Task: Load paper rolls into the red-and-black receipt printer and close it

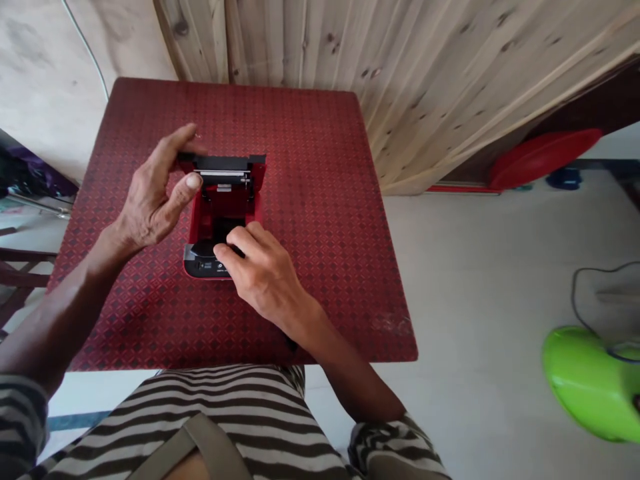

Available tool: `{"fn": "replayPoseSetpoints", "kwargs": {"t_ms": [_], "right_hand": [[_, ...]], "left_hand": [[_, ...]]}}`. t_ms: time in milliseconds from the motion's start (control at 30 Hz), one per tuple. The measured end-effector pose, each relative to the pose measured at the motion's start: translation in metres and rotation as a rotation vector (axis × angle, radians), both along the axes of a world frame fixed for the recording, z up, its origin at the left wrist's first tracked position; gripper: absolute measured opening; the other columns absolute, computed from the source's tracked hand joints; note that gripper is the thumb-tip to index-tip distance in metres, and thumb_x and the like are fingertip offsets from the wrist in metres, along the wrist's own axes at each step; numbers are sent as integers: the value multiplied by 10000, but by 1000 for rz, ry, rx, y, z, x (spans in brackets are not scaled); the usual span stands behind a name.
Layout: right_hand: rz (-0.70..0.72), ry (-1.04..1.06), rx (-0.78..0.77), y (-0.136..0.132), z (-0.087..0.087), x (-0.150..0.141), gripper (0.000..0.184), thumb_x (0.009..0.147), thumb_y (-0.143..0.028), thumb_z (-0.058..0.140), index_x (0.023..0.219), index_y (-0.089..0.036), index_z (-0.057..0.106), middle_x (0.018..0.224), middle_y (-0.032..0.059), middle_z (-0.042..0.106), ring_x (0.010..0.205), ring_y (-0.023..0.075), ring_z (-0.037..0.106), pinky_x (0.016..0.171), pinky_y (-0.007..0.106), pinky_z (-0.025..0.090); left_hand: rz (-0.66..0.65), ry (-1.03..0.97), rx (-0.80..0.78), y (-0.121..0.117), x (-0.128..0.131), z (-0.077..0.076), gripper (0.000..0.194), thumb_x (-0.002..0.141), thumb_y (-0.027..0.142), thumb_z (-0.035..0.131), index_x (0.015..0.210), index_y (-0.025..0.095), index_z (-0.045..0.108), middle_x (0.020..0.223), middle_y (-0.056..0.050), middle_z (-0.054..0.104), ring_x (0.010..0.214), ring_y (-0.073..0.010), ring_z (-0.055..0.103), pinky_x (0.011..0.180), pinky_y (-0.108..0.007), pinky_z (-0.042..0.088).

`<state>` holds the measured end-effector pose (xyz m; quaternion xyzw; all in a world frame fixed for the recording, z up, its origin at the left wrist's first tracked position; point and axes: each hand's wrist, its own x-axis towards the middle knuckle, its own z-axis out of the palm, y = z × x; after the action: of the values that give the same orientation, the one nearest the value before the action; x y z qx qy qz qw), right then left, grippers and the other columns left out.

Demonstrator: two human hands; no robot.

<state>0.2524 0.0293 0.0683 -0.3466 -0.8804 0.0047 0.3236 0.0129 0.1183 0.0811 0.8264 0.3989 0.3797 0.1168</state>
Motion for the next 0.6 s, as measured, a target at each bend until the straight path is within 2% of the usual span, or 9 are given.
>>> {"fn": "replayPoseSetpoints", "kwargs": {"t_ms": [67, 133, 200, 300, 433, 600], "right_hand": [[-8, 1, 25, -5, -3, 1, 240, 1077, -69, 575, 1087, -149, 801, 962, 78, 768, 873, 205, 609, 805, 346, 595], [-16, 18, 67, -9, -7, 1, 213, 1074, -77, 594, 1111, -133, 796, 965, 78, 780, 861, 204, 612, 776, 352, 587], [-31, 41, 113, -12, -11, 0, 175, 1060, -80, 630, 1108, -117, 793, 950, 77, 785, 847, 203, 616, 747, 353, 575], [-60, 50, 154, -14, -16, -2, 153, 1057, -88, 645, 1103, -121, 787, 914, 69, 779, 829, 200, 621, 726, 352, 560], [-77, 54, 126, -15, -18, -2, 161, 1067, -103, 632, 1129, -144, 775, 927, 65, 774, 838, 198, 629, 731, 353, 551], [-73, 31, 55, -16, -18, 1, 216, 1076, -109, 597, 1177, -196, 768, 965, 61, 766, 874, 204, 636, 776, 366, 552]], "left_hand": [[-43, 38, 9, -12, 0, 1, 702, 1102, 646, 478, 1651, 212, 419, 1381, -137, 715, 1280, -262, 685, 1147, -468, 558], [-105, 96, 39, -31, -3, -1, 755, 1075, 669, 524, 1665, 210, 418, 1355, -145, 723, 1212, -273, 702, 1079, -468, 591], [-160, 187, 69, -51, -8, -6, 858, 1008, 783, 554, 1648, 218, 467, 1430, -177, 674, 1282, -326, 681, 1085, -515, 589], [-174, 261, 100, -70, -12, -20, 944, 937, 849, 607, 1645, 236, 487, 1511, -203, 603, 1400, -379, 630, 1145, -558, 557], [-171, 271, 125, -79, -12, -36, 1007, 894, 835, 689, 1672, 241, 455, 1521, -224, 588, 1448, -414, 592, 1144, -583, 551], [-155, 203, 112, -78, -9, -40, 1013, 841, 800, 782, 1650, 264, 492, 1502, -212, 591, 1391, -401, 613, 1122, -586, 554]]}}
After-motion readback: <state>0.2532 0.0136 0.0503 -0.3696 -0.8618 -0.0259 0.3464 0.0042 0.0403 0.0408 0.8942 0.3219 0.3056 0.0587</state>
